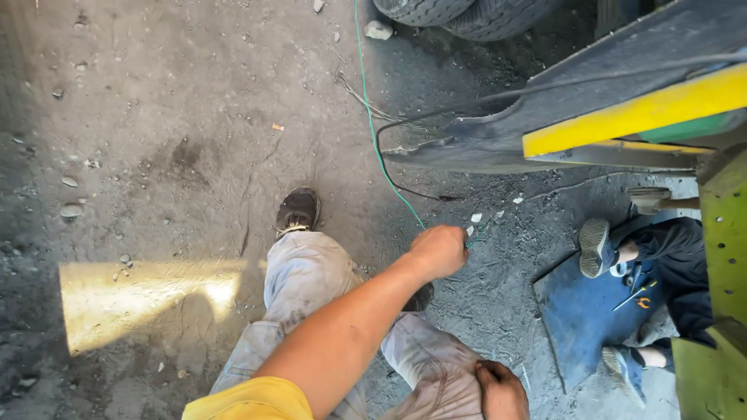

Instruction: Repairing electrical wiring by stripping insulation and twisting wires together

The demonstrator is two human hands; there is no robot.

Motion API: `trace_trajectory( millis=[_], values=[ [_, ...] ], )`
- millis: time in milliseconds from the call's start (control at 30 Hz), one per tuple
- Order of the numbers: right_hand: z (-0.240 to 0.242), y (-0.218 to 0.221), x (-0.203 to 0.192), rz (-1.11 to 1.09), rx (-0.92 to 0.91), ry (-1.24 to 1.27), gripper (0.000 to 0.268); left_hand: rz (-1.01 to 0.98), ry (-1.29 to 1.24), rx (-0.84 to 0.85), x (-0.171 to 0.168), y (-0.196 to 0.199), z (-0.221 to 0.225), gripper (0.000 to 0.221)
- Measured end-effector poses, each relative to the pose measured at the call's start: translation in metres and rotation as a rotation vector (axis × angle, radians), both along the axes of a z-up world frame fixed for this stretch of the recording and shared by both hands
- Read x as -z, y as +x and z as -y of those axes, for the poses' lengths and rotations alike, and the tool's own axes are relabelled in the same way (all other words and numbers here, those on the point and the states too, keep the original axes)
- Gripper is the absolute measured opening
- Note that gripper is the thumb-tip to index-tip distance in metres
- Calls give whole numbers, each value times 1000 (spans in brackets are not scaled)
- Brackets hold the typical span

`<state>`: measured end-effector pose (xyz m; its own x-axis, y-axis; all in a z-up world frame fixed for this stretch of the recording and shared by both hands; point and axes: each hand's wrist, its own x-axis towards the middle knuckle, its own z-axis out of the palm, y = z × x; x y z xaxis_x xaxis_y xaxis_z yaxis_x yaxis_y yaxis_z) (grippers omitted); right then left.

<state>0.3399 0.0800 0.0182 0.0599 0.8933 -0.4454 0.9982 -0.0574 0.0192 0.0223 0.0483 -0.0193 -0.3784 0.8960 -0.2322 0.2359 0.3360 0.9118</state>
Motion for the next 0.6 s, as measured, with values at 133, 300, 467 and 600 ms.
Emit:
trace_trajectory(
  millis=[133, 300, 467, 600],
  values=[
    [-20, 38, 19, 26, -43, 28, 38, -11, 16, -13, 3, 13, -7, 22],
    [-56, 81, 54, 41, -25, -49, 38, -80, 22, 66, -3, 15, -9, 22],
    [-29, 44, 29, 7, -5, 5, 35, -77, 12, 31, -6, 3, 0, 22],
    [-17, 7, 11, 26, -35, -14, 37, -109, 30, -9, 0, 3, 2, 18]
  ],
)
